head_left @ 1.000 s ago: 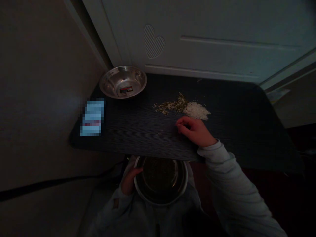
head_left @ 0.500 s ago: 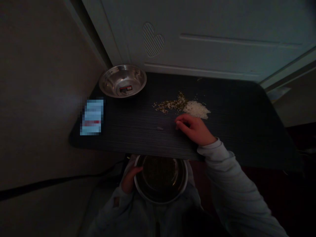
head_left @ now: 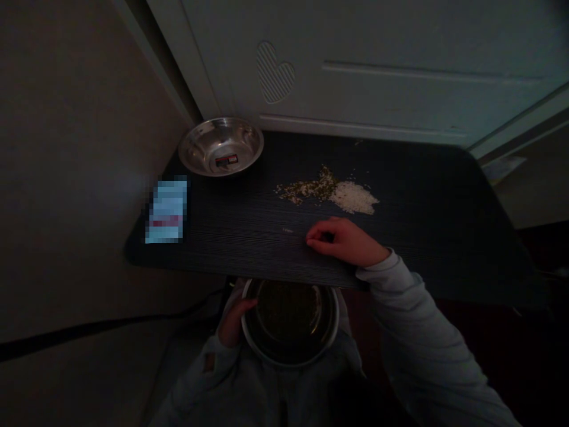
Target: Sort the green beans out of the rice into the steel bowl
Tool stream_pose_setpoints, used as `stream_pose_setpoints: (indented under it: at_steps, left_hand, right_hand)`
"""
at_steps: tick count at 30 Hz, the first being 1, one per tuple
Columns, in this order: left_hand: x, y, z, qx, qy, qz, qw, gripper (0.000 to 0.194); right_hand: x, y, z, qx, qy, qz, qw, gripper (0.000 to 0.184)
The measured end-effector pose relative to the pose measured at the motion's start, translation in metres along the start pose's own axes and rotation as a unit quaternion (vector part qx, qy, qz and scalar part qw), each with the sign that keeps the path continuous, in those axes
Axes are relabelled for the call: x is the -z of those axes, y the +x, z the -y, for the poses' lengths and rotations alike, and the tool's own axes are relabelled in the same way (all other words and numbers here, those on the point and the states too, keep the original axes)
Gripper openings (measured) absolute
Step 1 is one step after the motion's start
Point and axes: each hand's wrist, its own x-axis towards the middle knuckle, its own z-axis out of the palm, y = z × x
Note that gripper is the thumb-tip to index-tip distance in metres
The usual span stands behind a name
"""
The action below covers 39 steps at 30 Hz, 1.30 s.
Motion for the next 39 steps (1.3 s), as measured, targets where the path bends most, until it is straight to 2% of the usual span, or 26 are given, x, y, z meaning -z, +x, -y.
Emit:
stream_pose_setpoints:
  at_steps: [8, 13, 17, 20, 23, 26, 29, 32, 39]
  left_hand:
    - [-0.007, -0.004, -0.006, 0.018, 0.036, -0.009, 0.999, 0.009]
    - [-0.009, -0.005, -0.007, 0.018, 0.044, -0.064, 0.997, 0.008]
    - [-0.007, -0.004, -0.005, 0.029, 0.051, -0.063, 0.996, 0.009]
    - [-0.006, -0.005, -0.004, 0.012, 0.062, -0.088, 0.994, 0.008]
    - [-0.004, -0.005, -0.003, 0.008, 0.046, -0.066, 0.997, 0.009]
    - [-0.003, -0.005, -0.003, 0.012, 0.023, -0.032, 0.999, 0.009]
    - [-0.002, -0.005, -0.004, 0.018, 0.022, -0.038, 0.999, 0.008]
    - [-0.002, -0.005, -0.004, 0.029, 0.025, -0.039, 0.999, 0.009]
    - [-0.006, -0.005, -0.005, 0.0, 0.013, -0.024, 1.0, 0.009]
  right_hand:
    - [0.005, -0.003, 0.006, 0.032, -0.031, 0.105, 0.994, 0.014]
    - [0.006, -0.003, 0.008, 0.036, -0.014, 0.132, 0.99, 0.015]
    - [0.007, -0.005, 0.007, 0.029, 0.031, 0.14, 0.989, 0.017]
    - [0.007, -0.007, 0.002, -0.009, 0.122, 0.088, 0.989, 0.018]
    - [0.009, -0.007, -0.004, -0.075, 0.183, -0.04, 0.98, 0.016]
    - [0.013, -0.007, -0.009, -0.12, 0.162, -0.148, 0.968, 0.012]
    - [0.015, -0.006, -0.011, -0.148, 0.127, -0.204, 0.959, 0.012]
    - [0.014, -0.005, -0.013, -0.151, 0.097, -0.2, 0.963, 0.01]
    - [0.011, -0.006, -0.012, -0.103, 0.066, -0.109, 0.986, 0.012]
